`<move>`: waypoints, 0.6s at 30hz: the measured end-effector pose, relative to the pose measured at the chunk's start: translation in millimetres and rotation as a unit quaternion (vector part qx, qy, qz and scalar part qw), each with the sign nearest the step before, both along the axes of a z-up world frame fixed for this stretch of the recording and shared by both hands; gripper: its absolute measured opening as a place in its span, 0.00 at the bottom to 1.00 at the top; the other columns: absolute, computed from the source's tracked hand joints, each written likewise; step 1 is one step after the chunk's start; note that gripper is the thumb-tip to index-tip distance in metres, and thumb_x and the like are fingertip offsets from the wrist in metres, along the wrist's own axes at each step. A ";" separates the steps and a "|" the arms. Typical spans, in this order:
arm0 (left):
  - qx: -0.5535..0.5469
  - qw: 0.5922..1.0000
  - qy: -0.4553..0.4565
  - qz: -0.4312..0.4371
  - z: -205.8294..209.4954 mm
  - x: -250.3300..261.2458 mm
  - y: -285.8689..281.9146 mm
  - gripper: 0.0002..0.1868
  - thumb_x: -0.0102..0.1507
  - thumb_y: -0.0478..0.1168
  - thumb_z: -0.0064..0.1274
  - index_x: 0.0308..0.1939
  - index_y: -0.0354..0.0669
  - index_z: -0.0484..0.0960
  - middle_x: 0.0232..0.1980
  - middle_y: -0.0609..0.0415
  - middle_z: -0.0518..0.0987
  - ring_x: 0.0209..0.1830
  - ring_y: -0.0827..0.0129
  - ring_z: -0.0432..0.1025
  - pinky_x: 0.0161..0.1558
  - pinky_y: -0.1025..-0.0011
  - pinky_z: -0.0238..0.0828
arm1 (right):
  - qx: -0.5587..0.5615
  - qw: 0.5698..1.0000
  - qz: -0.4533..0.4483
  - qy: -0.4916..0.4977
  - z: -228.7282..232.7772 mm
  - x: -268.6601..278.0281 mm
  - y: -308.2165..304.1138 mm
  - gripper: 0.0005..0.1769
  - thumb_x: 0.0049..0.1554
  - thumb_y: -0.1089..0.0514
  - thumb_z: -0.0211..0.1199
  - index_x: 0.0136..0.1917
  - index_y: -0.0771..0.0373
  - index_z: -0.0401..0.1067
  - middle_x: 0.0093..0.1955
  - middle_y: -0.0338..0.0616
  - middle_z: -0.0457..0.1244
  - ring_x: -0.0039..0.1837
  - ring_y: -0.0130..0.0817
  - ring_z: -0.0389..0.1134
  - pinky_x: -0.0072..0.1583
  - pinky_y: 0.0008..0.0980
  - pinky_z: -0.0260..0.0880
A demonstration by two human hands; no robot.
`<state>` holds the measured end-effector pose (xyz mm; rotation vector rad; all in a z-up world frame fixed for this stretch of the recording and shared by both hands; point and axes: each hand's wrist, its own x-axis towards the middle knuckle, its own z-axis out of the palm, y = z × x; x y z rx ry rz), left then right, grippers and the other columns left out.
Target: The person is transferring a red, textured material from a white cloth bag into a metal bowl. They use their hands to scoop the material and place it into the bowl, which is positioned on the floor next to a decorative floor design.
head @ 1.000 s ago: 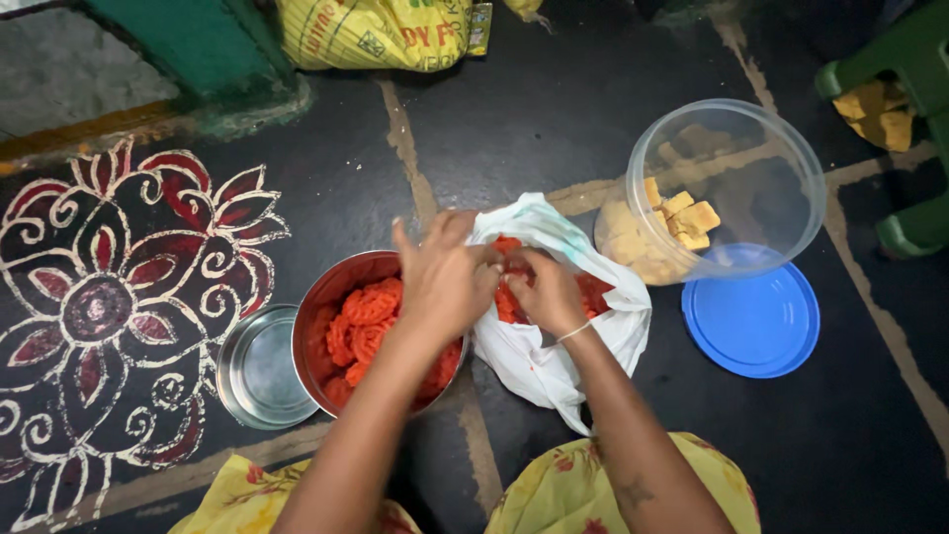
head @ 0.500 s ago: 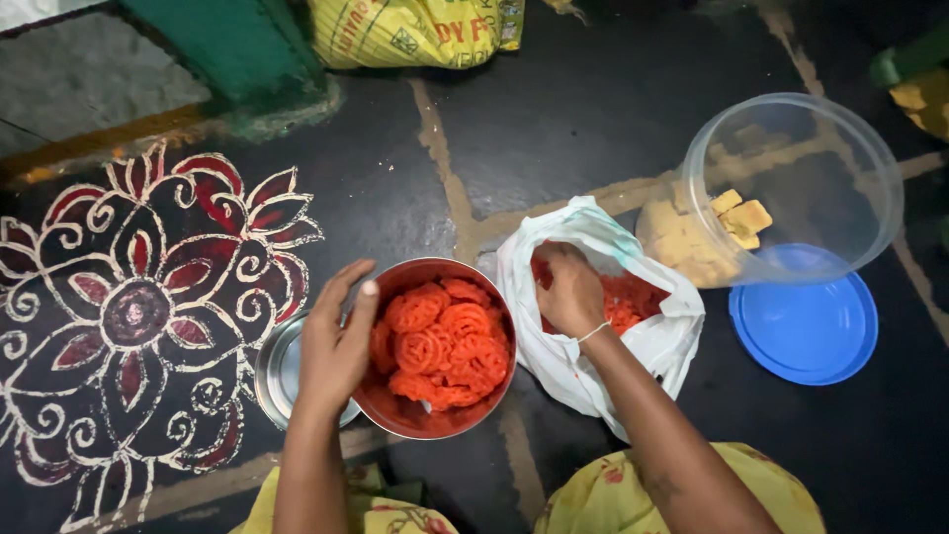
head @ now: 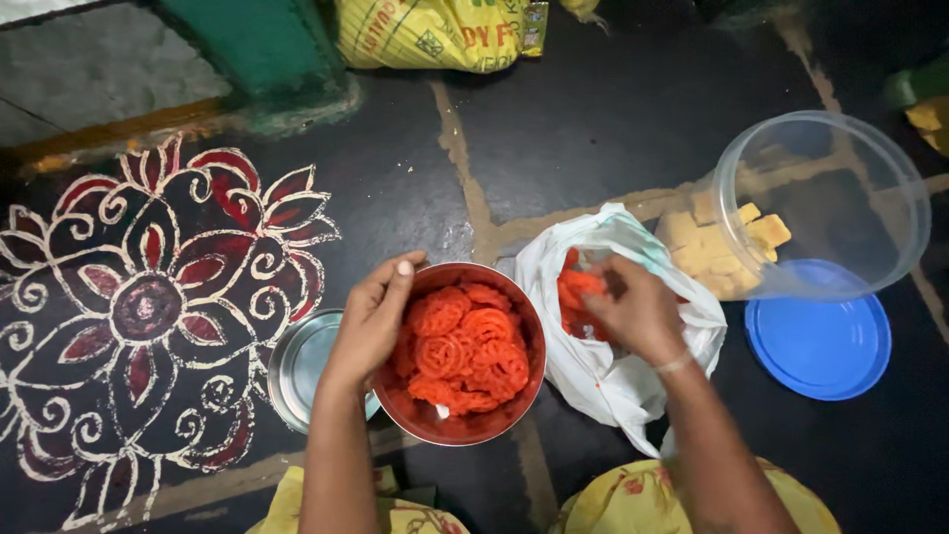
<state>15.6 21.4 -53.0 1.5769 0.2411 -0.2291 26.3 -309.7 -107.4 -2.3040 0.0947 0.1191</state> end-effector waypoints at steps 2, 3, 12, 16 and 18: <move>0.020 1.000 -0.007 0.002 0.2 -1.0 0.0 0.26 0.71 0.53 0.43 0.60 0.37 0.81 0.50 0.52 0.84 0.49 0.74 0.75 0.53 0.73 0.73 | 0.055 0.998 0.031 -0.029 20.8 -12.2 -17.8 0.17 0.48 0.62 0.72 0.51 0.64 0.75 0.37 0.37 0.66 0.40 0.23 0.64 0.44 0.26 0.68; 0.023 1.000 -0.009 0.005 0.3 -1.4 0.2 0.26 0.71 0.54 0.43 0.60 0.37 0.81 0.50 0.53 0.84 0.50 0.74 0.75 0.53 0.74 0.72 | 0.133 0.991 0.021 -0.001 31.4 -15.2 -25.5 0.17 0.48 0.64 0.73 0.52 0.64 0.75 0.39 0.36 0.64 0.41 0.22 0.63 0.45 0.25 0.67; -0.022 1.000 -0.005 0.022 -4.7 -2.3 -1.0 0.26 0.71 0.53 0.44 0.60 0.36 0.81 0.49 0.53 0.84 0.49 0.73 0.75 0.53 0.73 0.73 | 0.200 0.971 0.065 -0.114 104.4 -49.1 24.1 0.19 0.50 0.64 0.72 0.55 0.62 0.74 0.48 0.39 0.69 0.52 0.26 0.71 0.57 0.29 0.71; -0.031 0.999 -0.001 0.022 -5.7 -2.2 -1.7 0.26 0.71 0.54 0.43 0.60 0.36 0.81 0.48 0.53 0.84 0.48 0.73 0.75 0.52 0.73 0.74 | 0.047 0.948 0.219 -0.227 113.9 -59.1 76.2 0.15 0.48 0.57 0.72 0.49 0.60 0.76 0.47 0.41 0.70 0.53 0.36 0.72 0.66 0.50 0.62; 0.004 1.000 -0.023 0.018 -5.6 -3.0 -0.9 0.26 0.71 0.54 0.43 0.60 0.36 0.82 0.49 0.53 0.84 0.50 0.74 0.74 0.54 0.74 0.72 | -0.020 0.940 0.266 -0.215 113.1 -62.2 93.9 0.13 0.47 0.55 0.72 0.46 0.59 0.78 0.42 0.39 0.71 0.48 0.34 0.73 0.71 0.65 0.50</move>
